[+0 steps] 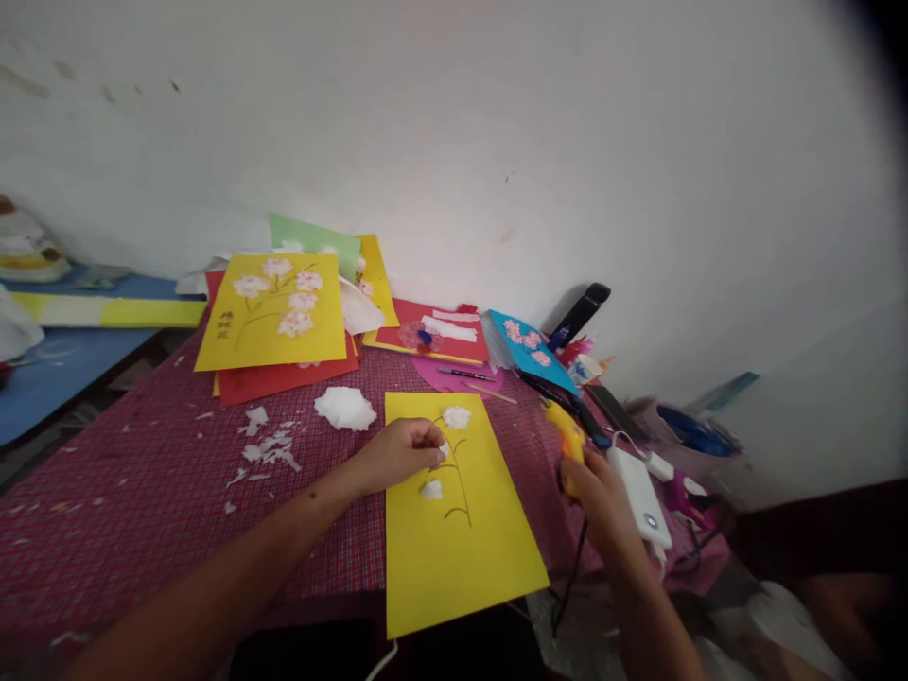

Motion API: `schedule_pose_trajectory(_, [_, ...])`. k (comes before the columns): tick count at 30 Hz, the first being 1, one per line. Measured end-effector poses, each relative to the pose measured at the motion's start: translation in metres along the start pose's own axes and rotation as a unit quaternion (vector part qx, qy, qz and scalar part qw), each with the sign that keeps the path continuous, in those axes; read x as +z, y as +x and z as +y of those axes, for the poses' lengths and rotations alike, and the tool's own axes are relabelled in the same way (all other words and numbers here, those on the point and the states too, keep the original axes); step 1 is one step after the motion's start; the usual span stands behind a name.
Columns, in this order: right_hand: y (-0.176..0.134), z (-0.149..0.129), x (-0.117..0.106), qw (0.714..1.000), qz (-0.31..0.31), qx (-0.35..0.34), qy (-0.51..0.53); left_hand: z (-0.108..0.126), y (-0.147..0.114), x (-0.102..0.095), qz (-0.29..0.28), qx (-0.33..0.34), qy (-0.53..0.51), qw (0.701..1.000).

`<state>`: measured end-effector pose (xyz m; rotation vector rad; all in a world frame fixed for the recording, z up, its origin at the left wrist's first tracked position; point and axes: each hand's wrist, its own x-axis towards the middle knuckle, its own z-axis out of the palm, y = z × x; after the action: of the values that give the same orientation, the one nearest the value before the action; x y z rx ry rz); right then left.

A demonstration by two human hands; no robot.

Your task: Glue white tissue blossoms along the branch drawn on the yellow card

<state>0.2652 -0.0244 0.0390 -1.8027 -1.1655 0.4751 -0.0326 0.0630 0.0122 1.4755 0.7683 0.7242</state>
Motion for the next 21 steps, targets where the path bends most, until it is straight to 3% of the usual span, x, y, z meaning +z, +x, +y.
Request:
schedule_pose_trajectory(3, [-0.028,0.012,-0.006,0.984,-0.041,0.090,0.145,0.004,-0.001,0.001,0.000,-0.005,-0.045,0.999])
schedule_pose_trajectory(5, [-0.045,0.023,-0.009,0.977,-0.064,0.109,0.170,0.008,-0.001,0.000,0.009,-0.011,-0.076,0.997])
schedule_pose_trajectory(12, [-0.078,0.047,-0.020,0.965,-0.011,0.147,0.218,0.020,0.001,-0.011,0.122,-0.024,-0.140,0.982])
schedule_pose_trajectory(15, [-0.080,0.044,-0.018,0.956,-0.036,0.147,0.251,0.017,0.004,-0.012,0.156,-0.014,-0.147,0.977])
schedule_pose_trajectory(21, [-0.081,0.018,-0.008,0.960,-0.081,0.151,0.222,0.016,0.006,-0.015,0.193,0.010,-0.133,0.972])
